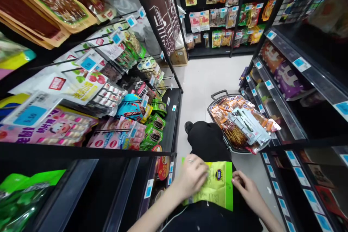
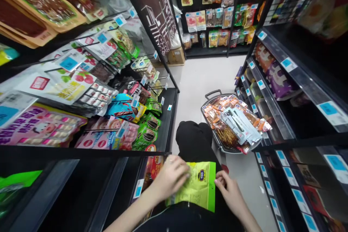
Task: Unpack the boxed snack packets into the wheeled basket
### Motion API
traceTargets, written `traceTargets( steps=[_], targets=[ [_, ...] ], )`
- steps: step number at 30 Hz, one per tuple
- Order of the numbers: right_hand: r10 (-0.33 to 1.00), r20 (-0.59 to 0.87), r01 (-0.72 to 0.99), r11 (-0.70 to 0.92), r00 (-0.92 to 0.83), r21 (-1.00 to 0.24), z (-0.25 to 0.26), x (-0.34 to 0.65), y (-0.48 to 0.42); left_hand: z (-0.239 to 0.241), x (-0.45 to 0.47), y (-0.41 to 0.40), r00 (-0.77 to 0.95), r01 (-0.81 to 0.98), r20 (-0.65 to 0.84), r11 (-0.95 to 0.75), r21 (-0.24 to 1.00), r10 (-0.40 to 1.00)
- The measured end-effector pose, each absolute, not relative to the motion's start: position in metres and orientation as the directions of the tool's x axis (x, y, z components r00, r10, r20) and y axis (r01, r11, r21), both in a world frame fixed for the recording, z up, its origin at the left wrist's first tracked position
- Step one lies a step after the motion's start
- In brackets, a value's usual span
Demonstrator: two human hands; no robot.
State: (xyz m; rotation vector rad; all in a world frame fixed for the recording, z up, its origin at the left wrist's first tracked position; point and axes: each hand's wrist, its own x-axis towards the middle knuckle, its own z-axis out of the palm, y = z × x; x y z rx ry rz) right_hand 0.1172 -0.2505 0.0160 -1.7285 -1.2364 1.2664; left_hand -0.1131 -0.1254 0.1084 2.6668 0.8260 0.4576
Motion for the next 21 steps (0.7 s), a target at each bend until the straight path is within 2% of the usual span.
traceTargets(
  steps=[3,5,7,9,11,16,18,21],
  targets=[
    [0.925,-0.370,0.172,-0.379,0.083,-0.909,0.019,0.112,-0.249,0.102,-0.069,-0.142,0.927,0.348,0.084,-0.921,0.176,0.366],
    [0.928,-0.353,0.131,-0.368,0.121,-0.921,0.020,0.107,-0.247,0.091,-0.053,-0.154,0.932,0.349,0.084,-0.935,0.069,0.354],
    [0.926,-0.334,0.055,-0.348,0.178,-0.936,0.020,0.101,-0.244,0.081,-0.048,-0.163,0.913,0.383,0.142,-0.923,0.031,0.383],
    [0.916,-0.327,-0.041,-0.326,0.232,-0.944,0.020,0.095,-0.239,0.077,-0.049,-0.166,0.875,0.435,0.205,-0.898,0.062,0.438],
    [0.905,-0.320,-0.068,-0.314,0.279,-0.947,0.023,0.092,-0.233,0.080,-0.051,-0.166,0.827,0.483,0.254,-0.865,0.137,0.502],
    [0.920,-0.272,0.137,-0.319,0.284,-0.938,0.051,0.097,-0.211,0.092,-0.054,-0.161,0.723,0.500,0.359,-0.805,0.318,0.591],
    [0.942,-0.247,0.236,-0.299,0.227,-0.925,0.067,0.101,-0.201,0.095,-0.056,-0.160,0.694,0.524,0.319,-0.757,0.391,0.645],
    [0.967,-0.228,0.348,-0.253,0.112,-0.903,0.088,0.104,-0.188,0.098,-0.058,-0.159,0.661,0.588,0.156,-0.636,0.500,0.734]
  ],
)
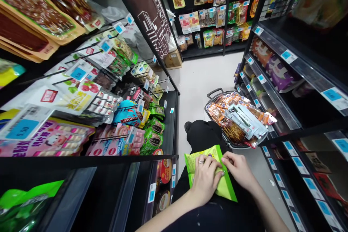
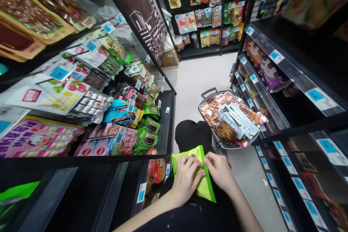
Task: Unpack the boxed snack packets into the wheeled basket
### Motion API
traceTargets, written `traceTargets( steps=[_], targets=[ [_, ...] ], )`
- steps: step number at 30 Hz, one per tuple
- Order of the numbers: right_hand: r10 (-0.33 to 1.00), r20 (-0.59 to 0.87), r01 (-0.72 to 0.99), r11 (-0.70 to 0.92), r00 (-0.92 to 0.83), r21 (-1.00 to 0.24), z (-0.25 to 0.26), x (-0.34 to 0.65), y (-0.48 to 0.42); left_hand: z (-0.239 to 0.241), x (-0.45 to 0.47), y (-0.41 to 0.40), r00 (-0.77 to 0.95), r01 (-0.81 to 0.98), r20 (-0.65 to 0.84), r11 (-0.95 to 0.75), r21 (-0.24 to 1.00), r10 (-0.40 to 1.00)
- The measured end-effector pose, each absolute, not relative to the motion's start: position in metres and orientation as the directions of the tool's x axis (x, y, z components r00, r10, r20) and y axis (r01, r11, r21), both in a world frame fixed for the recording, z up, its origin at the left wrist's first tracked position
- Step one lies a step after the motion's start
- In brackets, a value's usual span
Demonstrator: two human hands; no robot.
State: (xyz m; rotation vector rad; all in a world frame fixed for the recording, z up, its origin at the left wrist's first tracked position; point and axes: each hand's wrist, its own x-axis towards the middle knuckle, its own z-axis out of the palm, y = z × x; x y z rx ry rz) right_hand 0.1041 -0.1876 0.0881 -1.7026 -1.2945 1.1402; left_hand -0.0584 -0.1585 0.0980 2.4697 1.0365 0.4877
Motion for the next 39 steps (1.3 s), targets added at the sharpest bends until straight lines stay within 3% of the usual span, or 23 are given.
traceTargets(
  steps=[4,8,14,16,19,26,32,39],
  targets=[
    [0.969,-0.245,0.435,-0.225,0.011,-0.872,0.104,0.106,-0.177,0.099,-0.061,-0.156,0.651,0.630,0.000,-0.541,0.557,0.759],
    [0.964,-0.264,0.431,-0.239,0.001,-0.870,0.107,0.106,-0.175,0.093,-0.062,-0.154,0.685,0.603,0.024,-0.585,0.543,0.729],
    [0.939,-0.310,0.395,-0.344,0.150,-0.852,0.096,0.098,-0.175,0.087,-0.060,-0.149,0.756,0.520,0.272,-0.799,0.302,0.595],
    [0.924,-0.322,0.381,-0.379,0.207,-0.843,0.095,0.096,-0.173,0.087,-0.060,-0.146,0.795,0.485,0.311,-0.853,0.191,0.522],
    [0.917,-0.368,0.293,-0.398,0.156,-0.869,0.096,0.096,-0.168,0.088,-0.061,-0.142,0.828,0.453,0.318,-0.885,0.104,0.461],
    [0.925,-0.354,0.143,-0.372,0.135,-0.917,0.078,0.100,-0.176,0.084,-0.061,-0.146,0.791,0.479,0.315,-0.851,0.216,0.525],
    [0.927,-0.299,0.100,-0.327,0.224,-0.940,0.056,0.100,-0.187,0.072,-0.065,-0.152,0.796,0.381,0.390,-0.884,0.272,0.463],
    [0.871,-0.390,0.277,-0.470,0.297,-0.838,0.046,0.102,-0.211,0.061,-0.062,-0.154,0.857,0.291,0.414,-0.951,0.105,0.308]
  ],
)
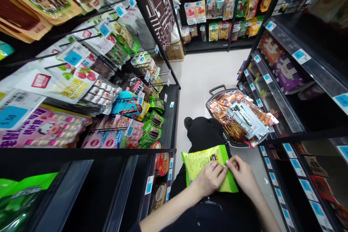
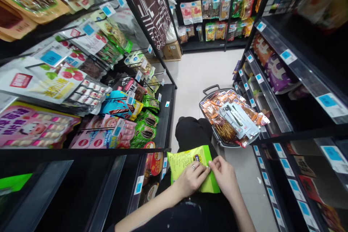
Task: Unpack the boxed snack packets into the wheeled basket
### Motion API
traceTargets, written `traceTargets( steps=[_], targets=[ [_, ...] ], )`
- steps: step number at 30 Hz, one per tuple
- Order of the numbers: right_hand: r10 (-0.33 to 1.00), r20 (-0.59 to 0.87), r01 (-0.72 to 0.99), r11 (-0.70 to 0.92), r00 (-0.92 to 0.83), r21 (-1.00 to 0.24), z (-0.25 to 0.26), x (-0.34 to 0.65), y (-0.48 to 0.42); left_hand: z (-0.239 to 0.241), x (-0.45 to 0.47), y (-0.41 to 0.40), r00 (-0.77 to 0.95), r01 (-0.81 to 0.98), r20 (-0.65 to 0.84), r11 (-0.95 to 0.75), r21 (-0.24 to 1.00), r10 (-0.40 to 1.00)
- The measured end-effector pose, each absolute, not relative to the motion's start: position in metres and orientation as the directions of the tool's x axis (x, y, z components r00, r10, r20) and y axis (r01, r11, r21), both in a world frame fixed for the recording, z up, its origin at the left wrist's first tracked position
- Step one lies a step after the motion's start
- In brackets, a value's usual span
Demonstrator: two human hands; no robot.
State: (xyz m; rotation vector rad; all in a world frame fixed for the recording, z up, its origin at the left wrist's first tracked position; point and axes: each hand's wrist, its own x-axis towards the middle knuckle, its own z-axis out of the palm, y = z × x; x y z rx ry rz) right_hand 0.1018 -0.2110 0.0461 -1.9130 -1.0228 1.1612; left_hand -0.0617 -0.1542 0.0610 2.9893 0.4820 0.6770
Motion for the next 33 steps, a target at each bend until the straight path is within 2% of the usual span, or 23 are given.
traceTargets(
  steps=[2,5,7,10,13,18,23,27,33],
  targets=[
    [0.865,-0.431,0.293,-0.495,0.259,-0.818,0.041,0.101,-0.221,0.059,-0.061,-0.156,0.872,0.278,0.400,-0.958,0.071,0.282],
    [0.873,-0.451,0.198,-0.483,0.187,-0.853,0.033,0.098,-0.229,0.058,-0.064,-0.161,0.890,0.245,0.387,-0.969,0.039,0.241],
    [0.882,-0.434,0.159,-0.462,0.184,-0.873,0.030,0.097,-0.231,0.059,-0.069,-0.163,0.888,0.238,0.398,-0.971,0.034,0.231],
    [0.902,-0.361,0.196,-0.408,0.236,-0.892,0.030,0.097,-0.227,0.063,-0.078,-0.165,0.856,0.259,0.450,-0.964,0.054,0.255],
    [0.913,-0.286,0.256,-0.363,0.291,-0.896,0.036,0.099,-0.216,0.072,-0.085,-0.163,0.832,0.337,0.444,-0.939,0.074,0.333],
    [0.936,-0.137,0.363,-0.257,0.325,-0.895,0.055,0.107,-0.181,0.085,-0.090,-0.162,0.747,0.580,0.331,-0.808,0.101,0.577],
    [0.980,-0.096,0.450,-0.165,0.172,-0.878,0.070,0.119,-0.133,0.085,-0.085,-0.166,0.696,0.713,0.183,-0.700,-0.053,0.695],
    [0.991,-0.116,0.475,-0.136,0.072,-0.869,0.073,0.122,-0.115,0.083,-0.078,-0.163,0.644,0.765,0.085,-0.639,-0.080,0.760],
    [0.987,-0.159,0.563,-0.134,0.005,-0.815,0.081,0.124,-0.120,0.085,-0.065,-0.163,0.672,0.735,0.087,-0.648,-0.201,0.735]
  ],
)
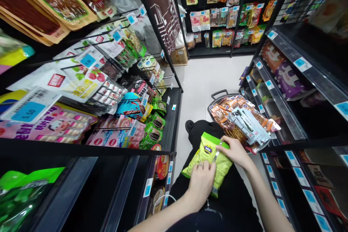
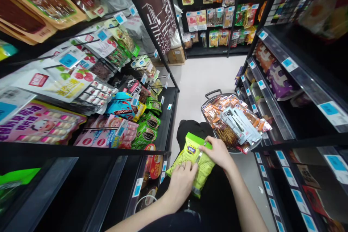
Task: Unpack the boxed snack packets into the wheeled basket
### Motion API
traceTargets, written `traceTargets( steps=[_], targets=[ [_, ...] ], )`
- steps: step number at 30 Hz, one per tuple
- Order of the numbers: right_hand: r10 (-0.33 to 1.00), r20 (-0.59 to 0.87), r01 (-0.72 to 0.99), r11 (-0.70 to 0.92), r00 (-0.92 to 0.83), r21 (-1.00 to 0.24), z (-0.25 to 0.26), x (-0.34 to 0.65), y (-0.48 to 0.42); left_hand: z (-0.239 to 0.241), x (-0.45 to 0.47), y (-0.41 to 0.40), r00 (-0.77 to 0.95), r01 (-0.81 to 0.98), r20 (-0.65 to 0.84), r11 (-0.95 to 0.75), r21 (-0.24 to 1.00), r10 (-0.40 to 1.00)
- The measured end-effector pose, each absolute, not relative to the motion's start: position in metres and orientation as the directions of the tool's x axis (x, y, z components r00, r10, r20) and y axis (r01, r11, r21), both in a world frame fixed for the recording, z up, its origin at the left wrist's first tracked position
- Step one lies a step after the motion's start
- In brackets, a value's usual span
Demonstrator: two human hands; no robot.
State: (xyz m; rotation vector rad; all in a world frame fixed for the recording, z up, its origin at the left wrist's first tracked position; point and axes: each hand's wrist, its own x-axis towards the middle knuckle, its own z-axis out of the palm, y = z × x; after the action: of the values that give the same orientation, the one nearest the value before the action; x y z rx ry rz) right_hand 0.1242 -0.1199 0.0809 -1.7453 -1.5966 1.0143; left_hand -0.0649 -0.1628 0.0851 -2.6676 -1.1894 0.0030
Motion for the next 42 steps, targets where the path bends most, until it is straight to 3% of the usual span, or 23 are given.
traceTargets(
  steps=[4,6,12,17,23,27,30,37,38,40,42],
  targets=[
    [0.985,-0.173,0.499,-0.162,0.025,-0.852,0.073,0.127,-0.121,0.086,-0.064,-0.173,0.751,0.654,0.142,-0.701,-0.283,0.644],
    [0.981,-0.173,0.435,-0.192,0.083,-0.880,0.065,0.126,-0.121,0.088,-0.070,-0.178,0.756,0.651,0.142,-0.711,-0.265,0.639],
    [0.950,-0.170,0.351,-0.257,0.262,-0.900,0.050,0.110,-0.125,0.109,-0.098,-0.181,0.577,0.817,-0.048,-0.577,0.008,0.816],
    [0.947,-0.171,0.329,-0.258,0.271,-0.908,0.054,0.111,-0.130,0.108,-0.104,-0.179,0.529,0.848,-0.098,-0.522,0.087,0.843],
    [0.936,-0.153,0.236,-0.234,0.316,-0.943,0.060,0.125,-0.141,0.105,-0.101,-0.166,0.598,0.799,-0.012,-0.598,-0.059,0.801],
    [0.890,-0.206,0.037,-0.241,0.407,-0.970,0.049,0.122,-0.135,0.125,-0.101,-0.129,0.722,0.672,-0.115,-0.731,-0.120,0.682],
    [0.876,-0.214,-0.023,-0.226,0.433,-0.974,0.038,0.116,-0.123,0.141,-0.106,-0.093,0.794,0.567,-0.165,-0.811,-0.148,0.585],
    [0.866,-0.151,0.090,-0.219,0.476,-0.972,0.026,0.106,-0.119,0.119,-0.136,-0.066,0.775,0.629,-0.126,-0.776,0.051,0.620],
    [0.856,-0.090,0.160,-0.197,0.509,-0.967,0.029,0.104,-0.122,0.113,-0.138,-0.069,0.766,0.641,-0.098,-0.765,0.056,0.635],
    [0.834,0.182,0.433,-0.074,0.520,-0.899,0.038,0.101,-0.128,0.104,-0.138,-0.077,0.769,0.639,-0.052,-0.768,0.031,0.637],
    [0.821,0.499,0.740,0.149,0.276,-0.656,0.049,0.099,-0.131,0.103,-0.135,-0.083,0.785,0.618,-0.031,-0.786,-0.008,0.618]
  ],
)
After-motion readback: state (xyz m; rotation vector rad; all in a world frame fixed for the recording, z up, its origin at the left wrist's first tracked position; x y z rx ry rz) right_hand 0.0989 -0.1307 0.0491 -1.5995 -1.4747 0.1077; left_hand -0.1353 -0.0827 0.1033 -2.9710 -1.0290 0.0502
